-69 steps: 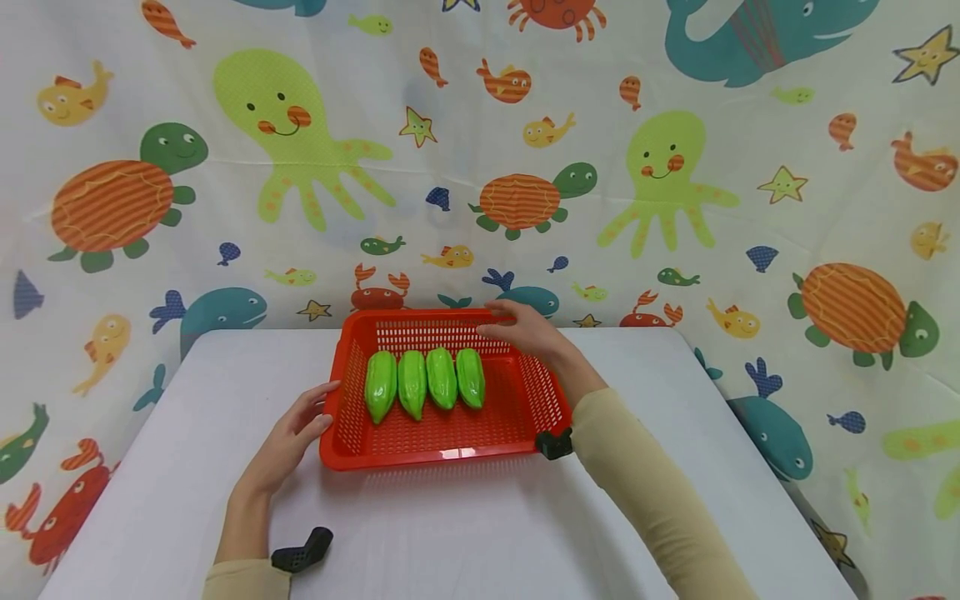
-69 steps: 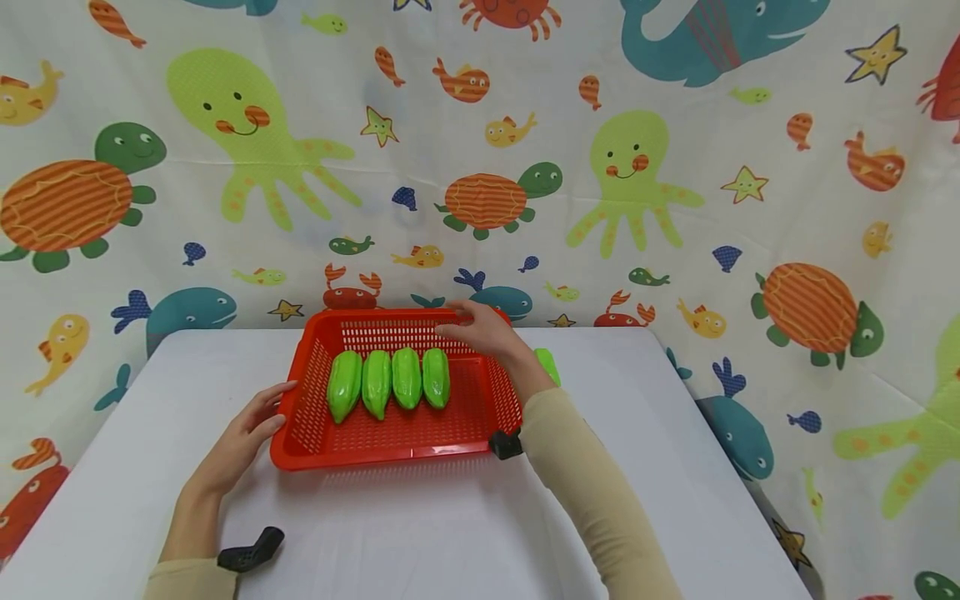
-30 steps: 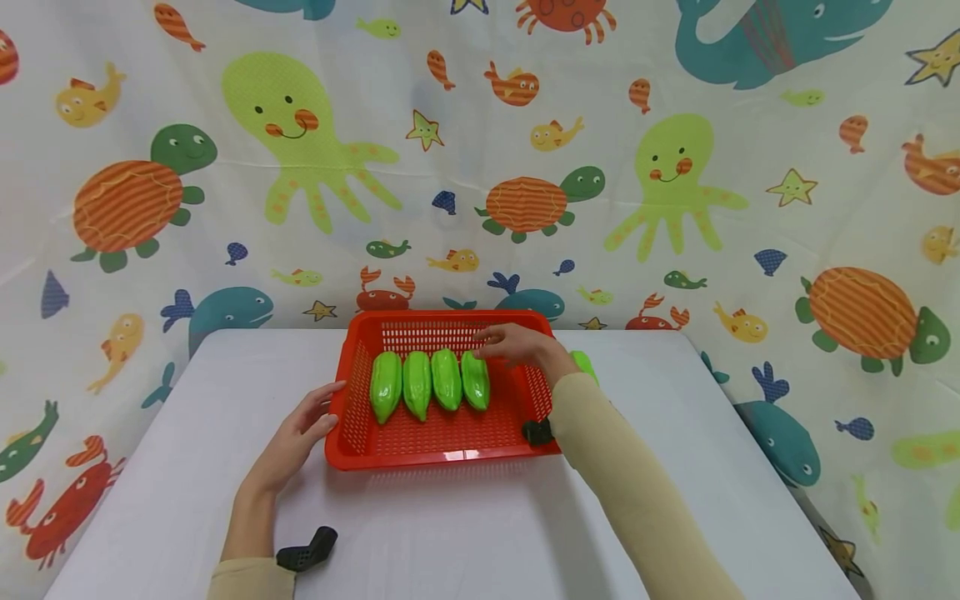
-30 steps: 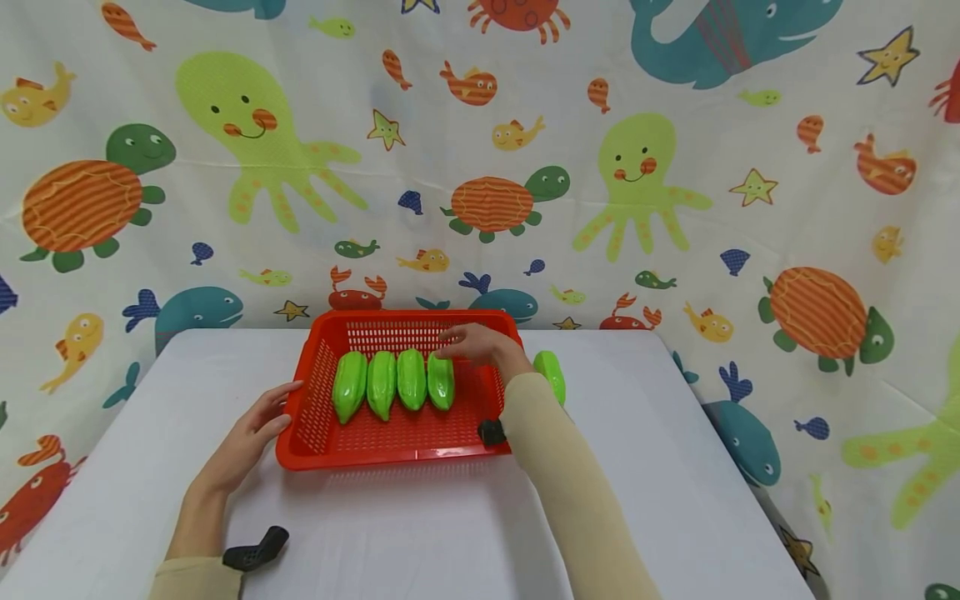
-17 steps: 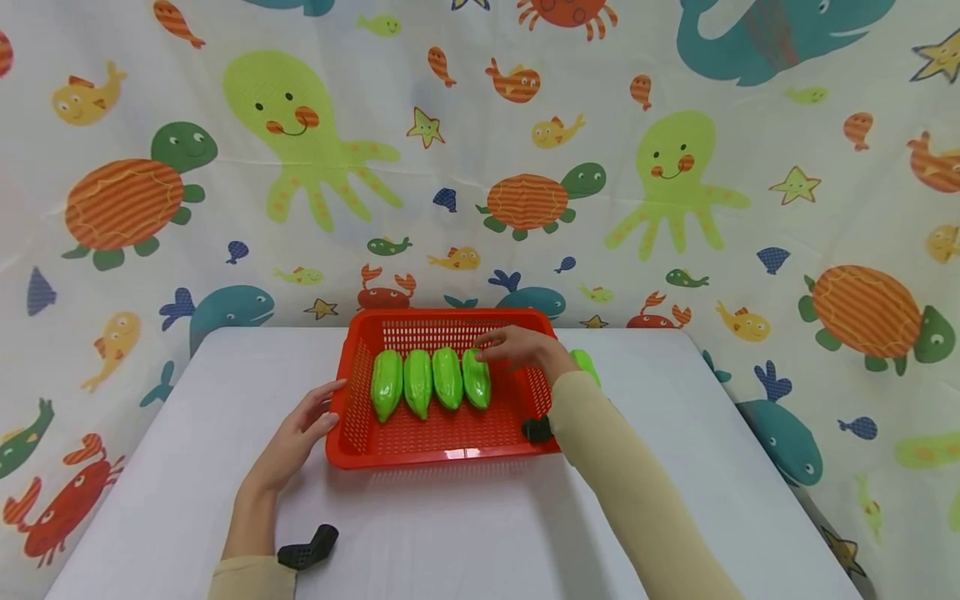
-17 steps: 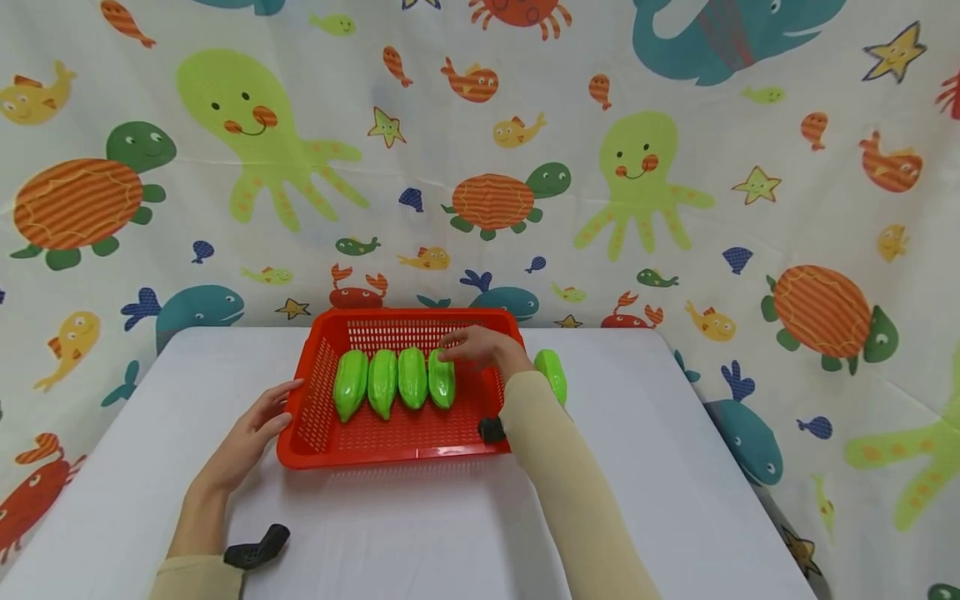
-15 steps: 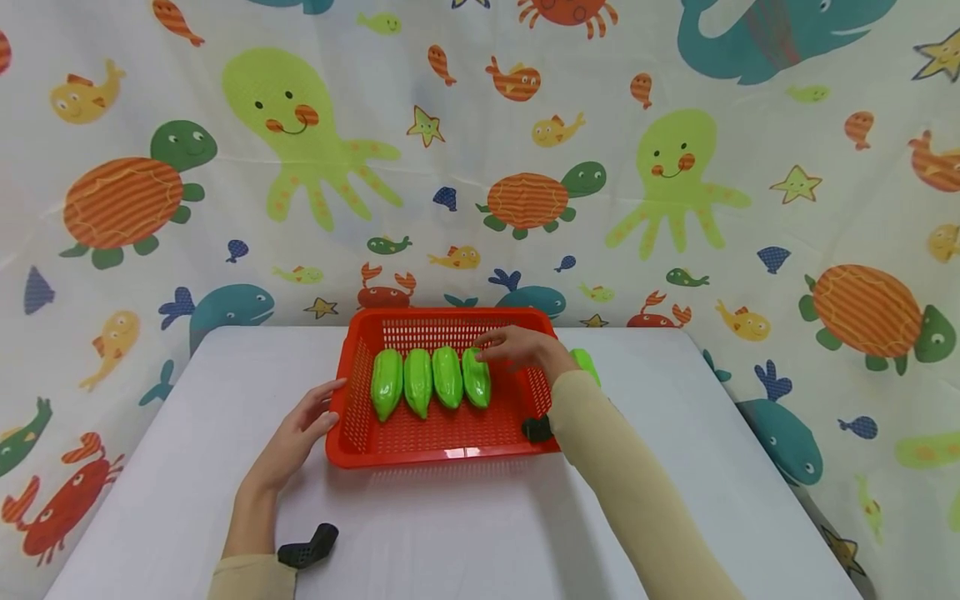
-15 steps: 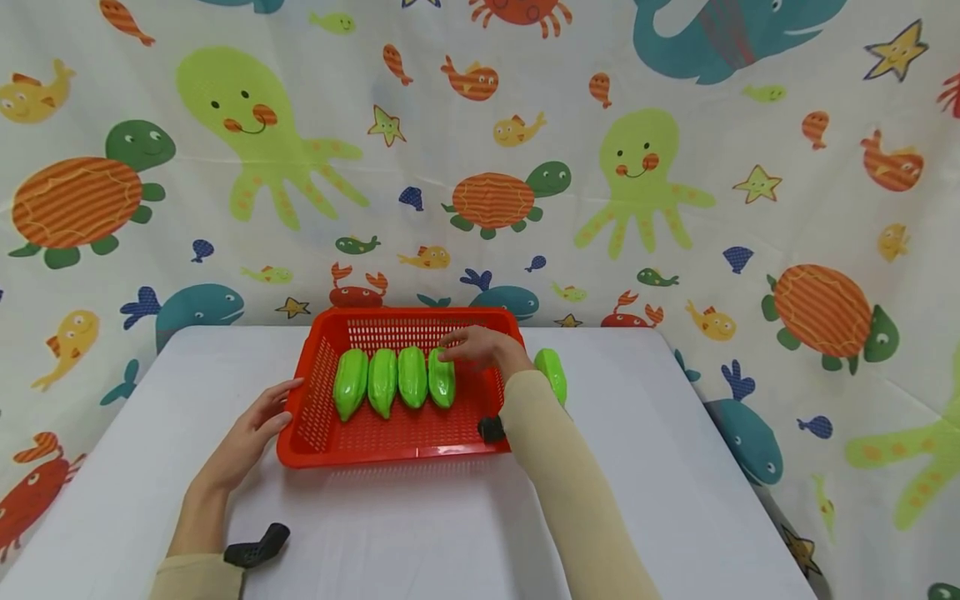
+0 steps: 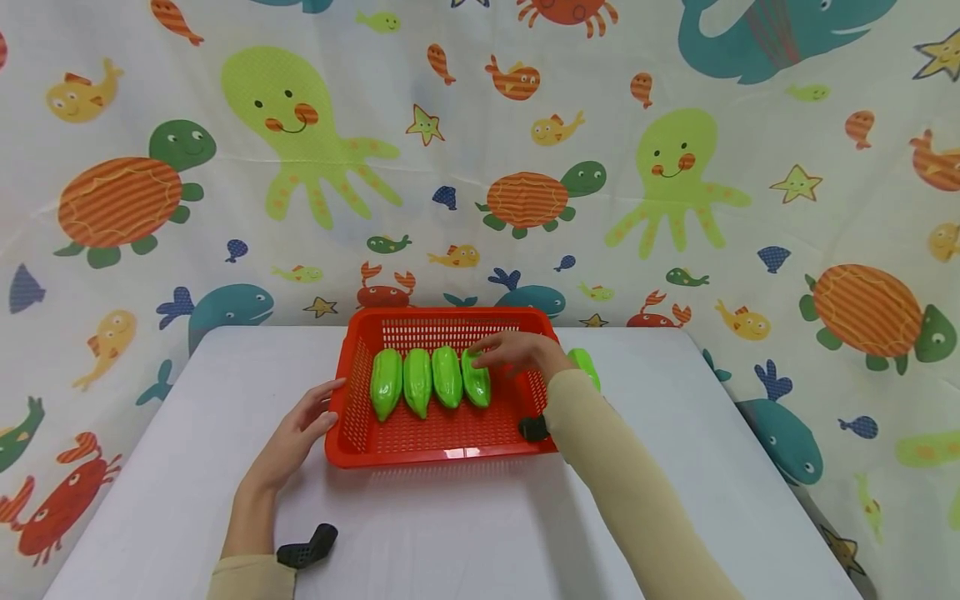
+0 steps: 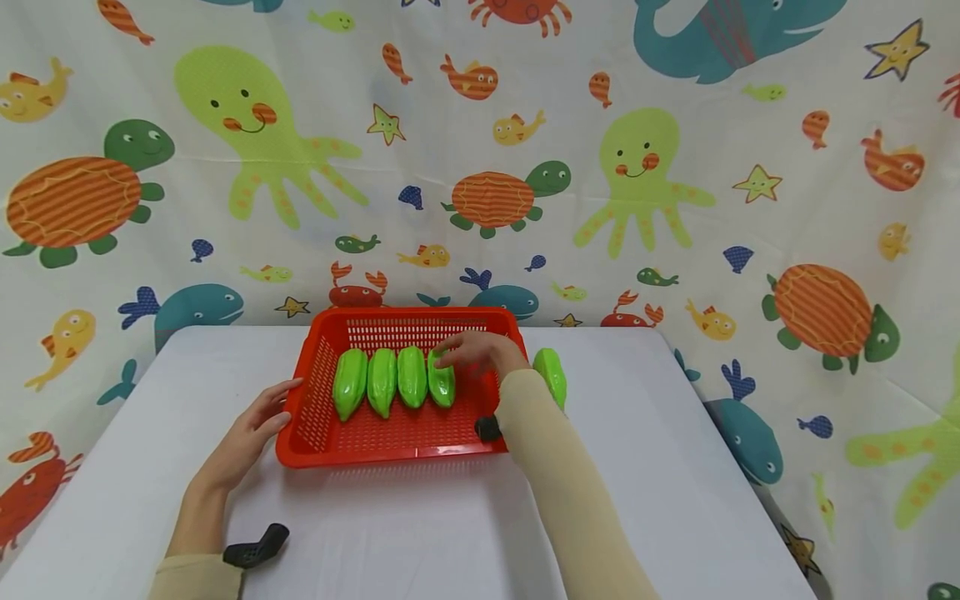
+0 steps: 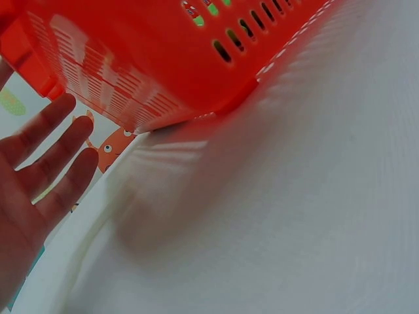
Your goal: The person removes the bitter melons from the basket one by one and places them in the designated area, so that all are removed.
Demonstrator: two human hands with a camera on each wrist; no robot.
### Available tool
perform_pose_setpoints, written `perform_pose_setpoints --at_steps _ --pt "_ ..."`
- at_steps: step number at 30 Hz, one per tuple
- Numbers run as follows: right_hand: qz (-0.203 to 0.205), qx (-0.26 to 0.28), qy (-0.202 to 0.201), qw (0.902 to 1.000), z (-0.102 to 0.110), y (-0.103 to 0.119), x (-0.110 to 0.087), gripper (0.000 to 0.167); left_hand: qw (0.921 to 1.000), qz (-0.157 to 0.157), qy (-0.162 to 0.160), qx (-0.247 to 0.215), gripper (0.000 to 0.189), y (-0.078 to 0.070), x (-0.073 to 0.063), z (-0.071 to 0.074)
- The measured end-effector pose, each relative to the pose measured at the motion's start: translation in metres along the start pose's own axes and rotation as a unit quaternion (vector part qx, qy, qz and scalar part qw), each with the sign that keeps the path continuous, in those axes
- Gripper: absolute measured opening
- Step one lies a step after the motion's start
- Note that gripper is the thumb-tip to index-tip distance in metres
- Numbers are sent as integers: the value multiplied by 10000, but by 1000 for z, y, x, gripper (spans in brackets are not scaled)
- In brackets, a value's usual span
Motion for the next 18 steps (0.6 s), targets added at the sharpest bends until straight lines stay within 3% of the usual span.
perform_pose_setpoints --at_steps 10,18 --pt "-19 -43 216 9998 -4 -2 4 52 10000 -30 29 23 53 -1 -1 1" --pt "-147 235 334 9991 -6 -7 9 54 10000 34 -31 63 53 2 1 1"
Point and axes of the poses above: each hand's wrist, its own x-axis towards the middle knuckle, its own z-axis out of the back of the hand, y = z × x, the point moved 3 cm from there along x, towards the middle knuckle, and after that the axes turned 7 degrees about z, right-handed, at the moved point
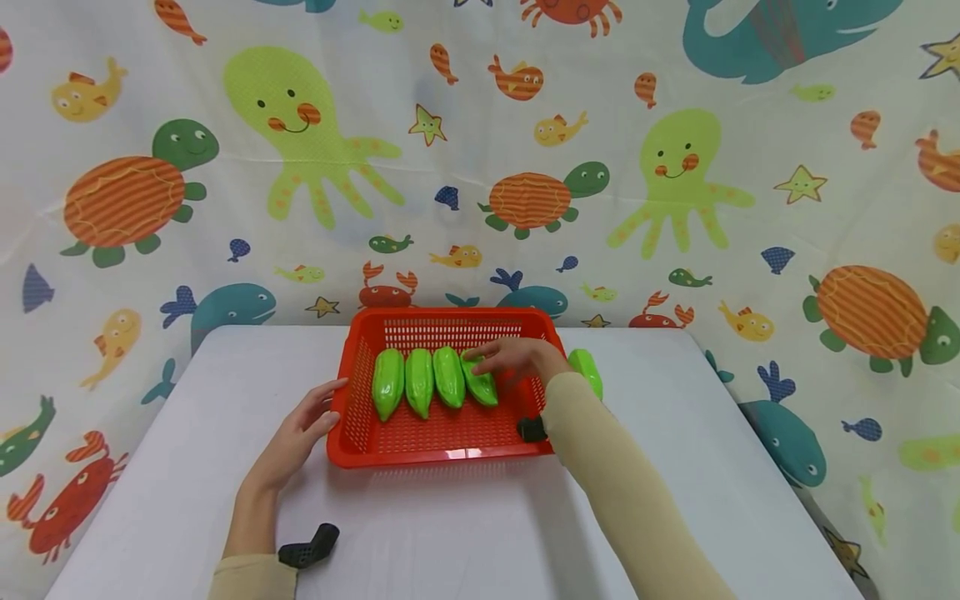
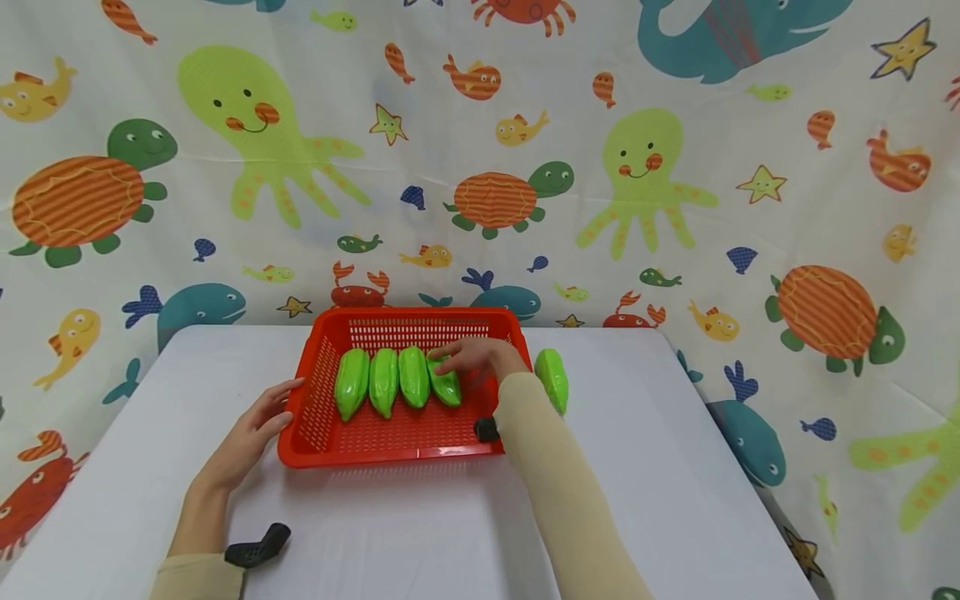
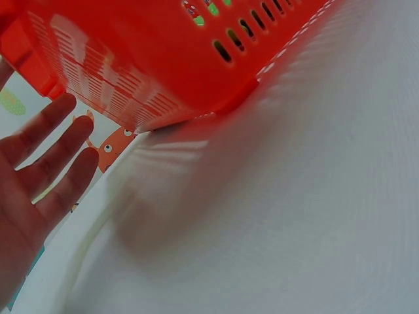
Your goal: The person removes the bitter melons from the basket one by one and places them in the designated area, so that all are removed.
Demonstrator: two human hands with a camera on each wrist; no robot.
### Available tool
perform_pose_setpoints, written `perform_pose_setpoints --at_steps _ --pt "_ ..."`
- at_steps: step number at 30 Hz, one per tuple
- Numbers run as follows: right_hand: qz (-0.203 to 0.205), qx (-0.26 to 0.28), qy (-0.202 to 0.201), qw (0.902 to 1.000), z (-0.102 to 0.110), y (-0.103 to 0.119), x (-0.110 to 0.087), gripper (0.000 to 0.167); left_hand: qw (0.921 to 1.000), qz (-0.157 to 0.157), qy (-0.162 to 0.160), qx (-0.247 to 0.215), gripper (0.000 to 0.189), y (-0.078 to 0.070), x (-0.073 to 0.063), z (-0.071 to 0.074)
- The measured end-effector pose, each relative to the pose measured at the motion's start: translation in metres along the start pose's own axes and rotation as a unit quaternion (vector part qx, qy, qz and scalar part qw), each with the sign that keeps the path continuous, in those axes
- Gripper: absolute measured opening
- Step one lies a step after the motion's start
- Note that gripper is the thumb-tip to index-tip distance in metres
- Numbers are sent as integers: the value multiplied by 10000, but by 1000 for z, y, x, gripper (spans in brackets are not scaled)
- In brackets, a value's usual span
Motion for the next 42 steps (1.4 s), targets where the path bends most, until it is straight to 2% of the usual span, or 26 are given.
perform_pose_setpoints --at_steps 8,16,35,42 --pt "24 62 -111 9999 0 0 -1 52 9999 -46 47 -112 53 -2 1 -1" --pt "165 -37 -337 9993 -1 -3 0 49 10000 -27 11 -18 54 -1 2 -2" --pt "255 -269 -44 9993 2 0 -2 51 9999 28 40 -128 56 -6 -1 -2" --pt "378 -179 -222 9989 3 -4 -1 51 9999 33 46 -154 56 -5 -1 -3"
Point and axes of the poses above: each hand's wrist, its own x-axis towards the middle knuckle, its own z-axis out of the back of the hand, y = z × x, the point moved 3 cm from there along x, towards the middle knuckle, and after that the axes turned 7 degrees about z, right-handed, at the moved point
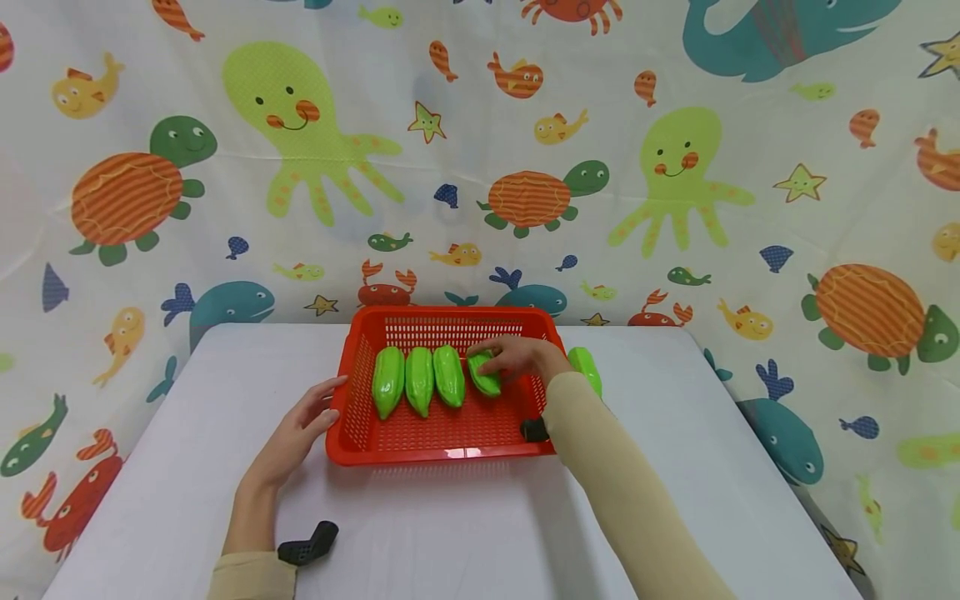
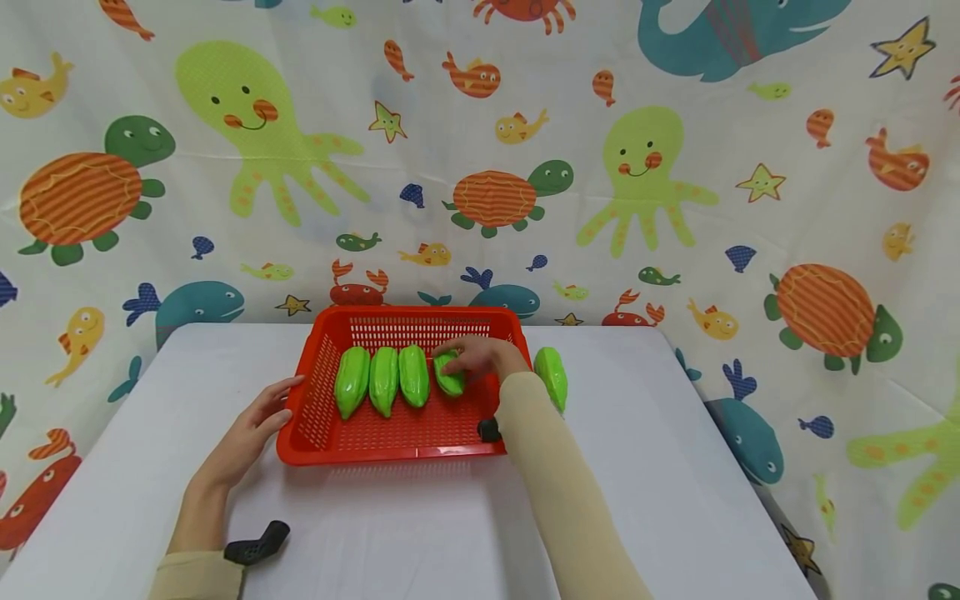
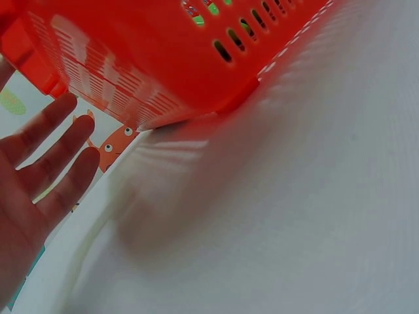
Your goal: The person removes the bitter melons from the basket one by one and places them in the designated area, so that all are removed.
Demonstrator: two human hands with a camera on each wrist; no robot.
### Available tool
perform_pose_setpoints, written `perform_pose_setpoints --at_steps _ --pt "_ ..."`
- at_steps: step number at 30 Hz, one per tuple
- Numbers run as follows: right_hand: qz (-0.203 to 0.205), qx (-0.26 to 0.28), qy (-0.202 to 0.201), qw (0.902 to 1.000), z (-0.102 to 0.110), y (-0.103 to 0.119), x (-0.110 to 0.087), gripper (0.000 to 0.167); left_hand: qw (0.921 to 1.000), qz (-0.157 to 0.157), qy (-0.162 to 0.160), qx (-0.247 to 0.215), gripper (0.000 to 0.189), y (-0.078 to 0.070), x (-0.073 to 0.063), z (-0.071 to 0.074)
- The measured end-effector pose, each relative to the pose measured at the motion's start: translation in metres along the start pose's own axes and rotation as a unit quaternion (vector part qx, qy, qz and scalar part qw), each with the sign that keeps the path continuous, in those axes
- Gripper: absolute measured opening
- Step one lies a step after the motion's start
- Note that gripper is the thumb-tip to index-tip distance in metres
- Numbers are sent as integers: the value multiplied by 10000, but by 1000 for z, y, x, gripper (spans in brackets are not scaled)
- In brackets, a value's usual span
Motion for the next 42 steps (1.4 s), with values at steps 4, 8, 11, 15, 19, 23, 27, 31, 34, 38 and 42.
perform_pose_setpoints --at_steps 4,8,11,15,19,23,27,31,34,38,42 --pt "102 -52 -84 9999 1 0 0 51 10000 -6 7 13 56 0 0 0" --pt "197 -143 -62 9997 2 3 -1 50 10000 -11 6 29 56 0 0 0" --pt "295 -156 36 9994 3 8 -3 50 10000 -5 9 28 56 0 0 1" --pt "426 -194 109 9988 5 15 -7 51 10000 -19 25 30 56 0 0 1" --pt "605 -362 35 9975 8 23 -11 50 10000 -30 33 52 56 0 0 2" --pt "852 -551 -110 9948 11 34 -16 47 10000 -1 30 55 55 1 0 2" --pt "1078 -538 -382 9920 14 42 -21 46 10000 0 23 68 56 2 1 1" --pt "1299 -395 -865 9870 18 51 -29 46 10000 -2 26 44 55 1 0 0" --pt "1408 -391 -1199 9820 20 56 -37 48 10000 9 34 20 56 1 0 0" --pt "1526 -375 -1432 9771 22 59 -46 50 10000 34 35 -8 56 1 0 0" --pt "1666 -287 -1515 9739 24 60 -55 51 10000 31 23 1 56 2 0 0"
Point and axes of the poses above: each hand's wrist, its own x-axis towards the middle knuckle, its own z-axis out of the back of the hand, y = z × x, the point moved 3 cm from there along x, towards the middle knuckle, and after that the axes turned 7 degrees about z, right-handed, at the moved point
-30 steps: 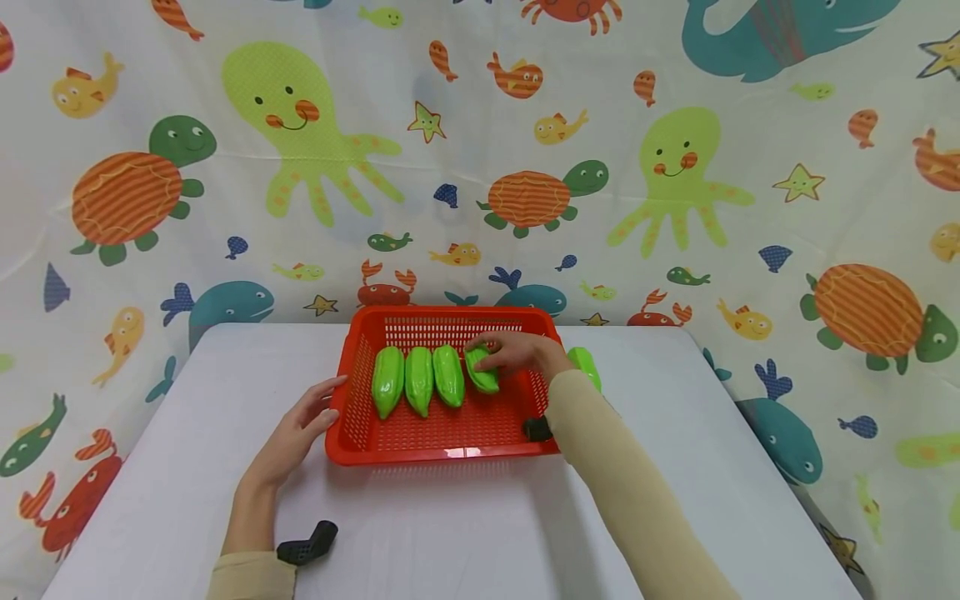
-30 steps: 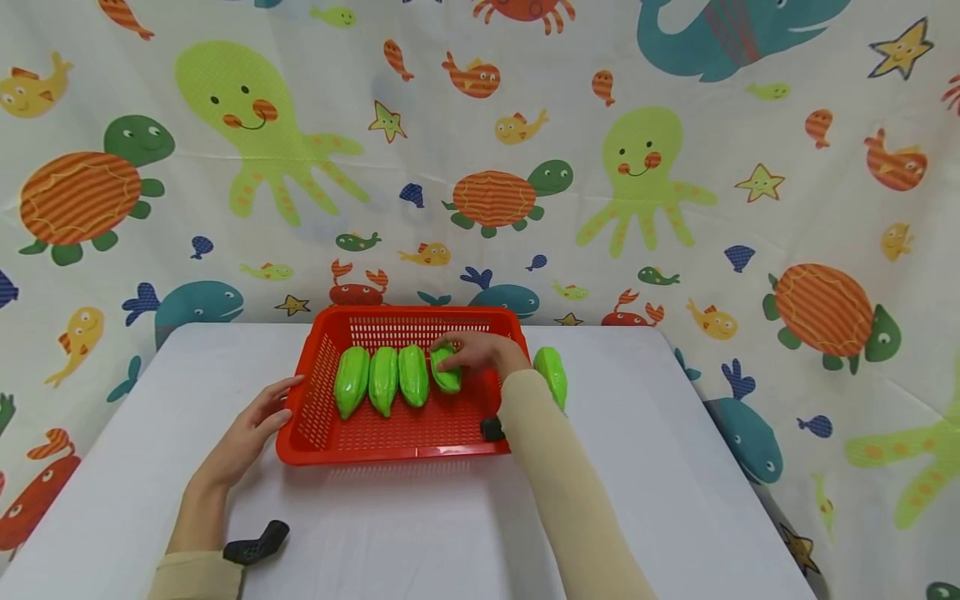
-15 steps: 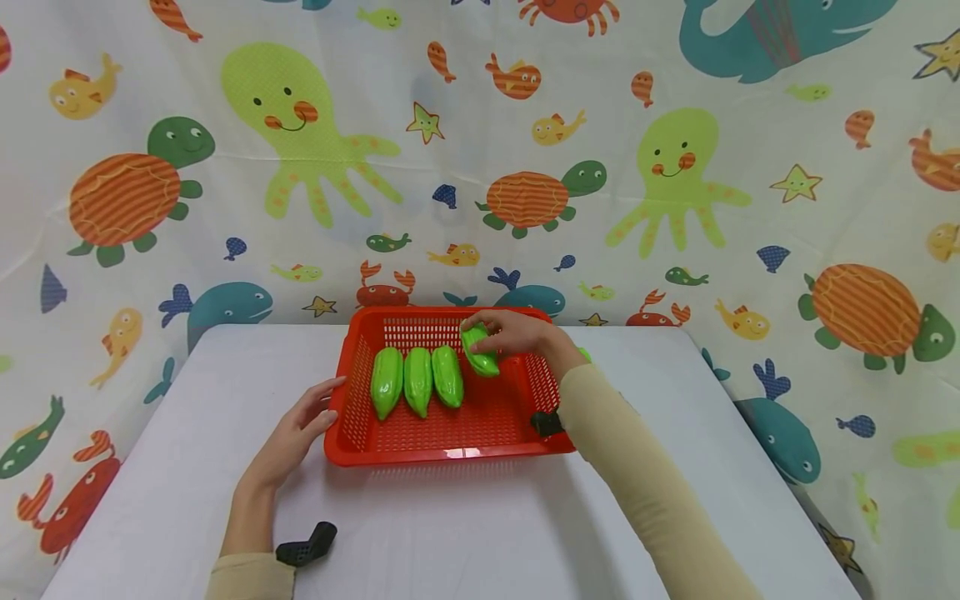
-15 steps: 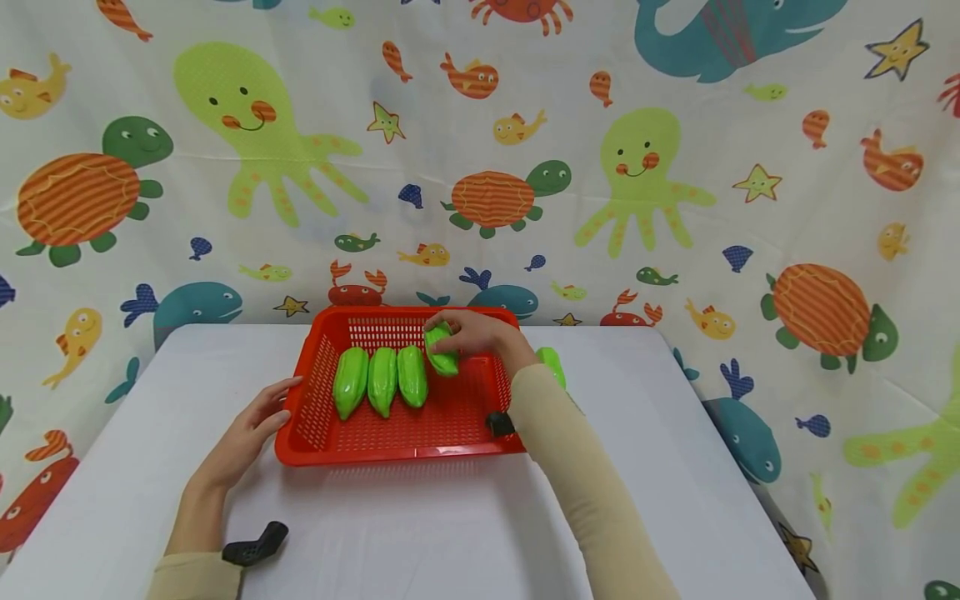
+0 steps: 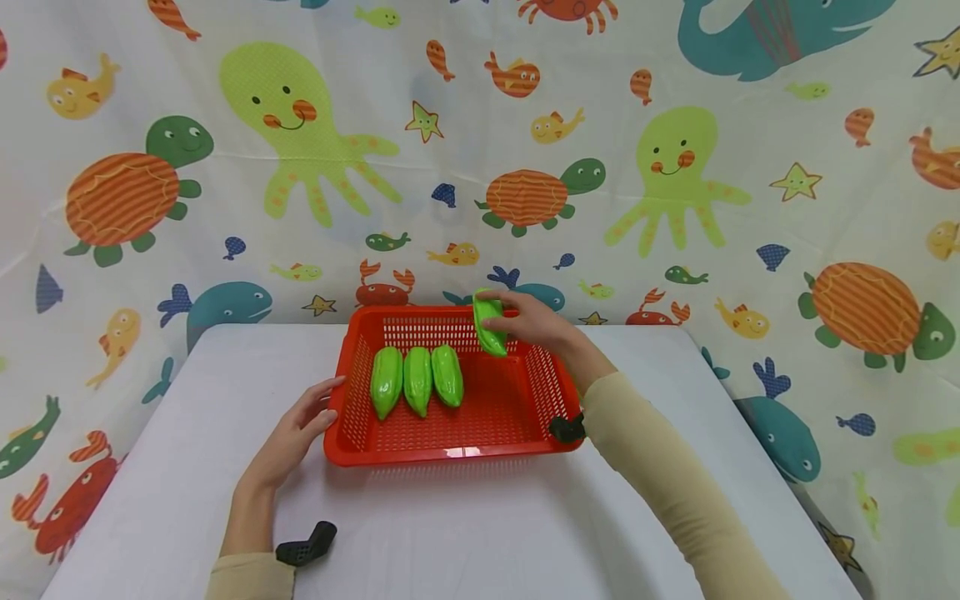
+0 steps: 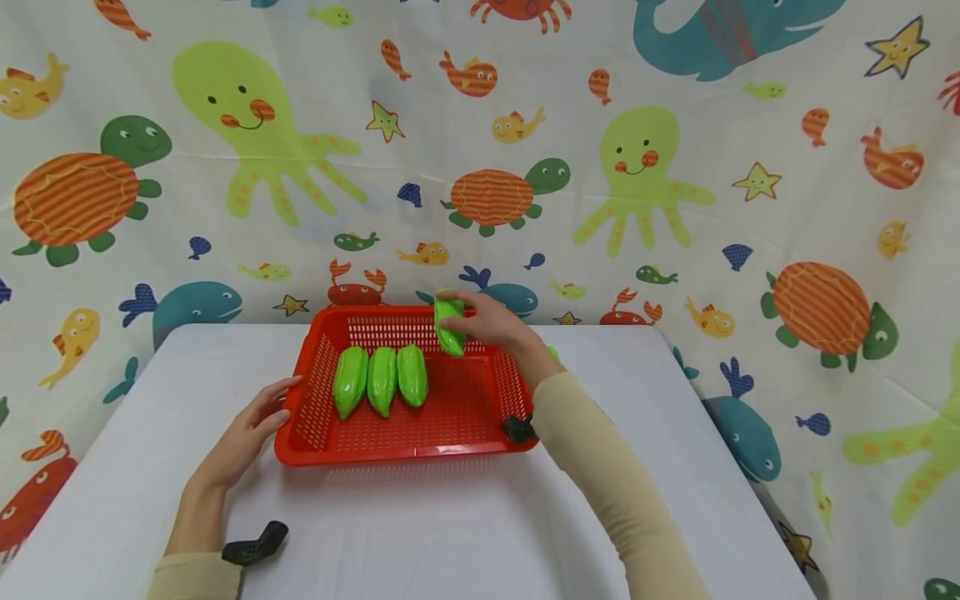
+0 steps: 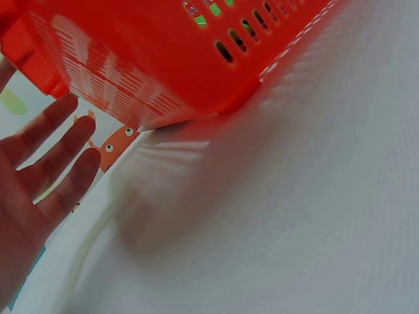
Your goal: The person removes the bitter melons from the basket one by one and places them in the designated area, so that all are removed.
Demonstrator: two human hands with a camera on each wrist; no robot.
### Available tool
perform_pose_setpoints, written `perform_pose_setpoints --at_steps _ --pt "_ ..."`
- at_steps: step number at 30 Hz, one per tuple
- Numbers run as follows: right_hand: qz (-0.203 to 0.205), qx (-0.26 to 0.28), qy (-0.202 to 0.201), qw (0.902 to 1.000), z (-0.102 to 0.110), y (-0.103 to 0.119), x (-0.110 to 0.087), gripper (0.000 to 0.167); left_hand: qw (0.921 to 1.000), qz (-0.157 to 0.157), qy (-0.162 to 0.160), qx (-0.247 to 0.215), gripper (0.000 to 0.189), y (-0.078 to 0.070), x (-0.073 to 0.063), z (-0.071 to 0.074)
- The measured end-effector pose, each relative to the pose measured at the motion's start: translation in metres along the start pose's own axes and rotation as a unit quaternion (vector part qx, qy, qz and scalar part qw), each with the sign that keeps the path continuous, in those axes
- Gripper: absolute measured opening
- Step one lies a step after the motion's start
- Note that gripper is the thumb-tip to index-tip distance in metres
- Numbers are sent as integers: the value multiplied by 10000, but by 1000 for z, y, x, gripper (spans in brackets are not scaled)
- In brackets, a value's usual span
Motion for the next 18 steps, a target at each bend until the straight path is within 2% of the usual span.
perform_pose_setpoints --at_steps 6,10,18 --pt "49 43 -267 9996 9 -1 -14 49 10000 -43 -16 68 55 -1 0 1" --pt "55 290 -454 9985 17 -1 -26 50 9999 -58 -10 98 55 -2 1 1" --pt "-37 626 -957 9934 35 -19 -48 53 10000 30 -7 45 55 -2 0 1"
Point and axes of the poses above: each hand's wrist, its own x-axis towards the middle knuckle, its own z-axis out of the back of the hand, y = z × x, the point moved 3 cm from there along x, towards the middle knuckle, and after that the axes turned 7 degrees about z, right-handed, at the moved point
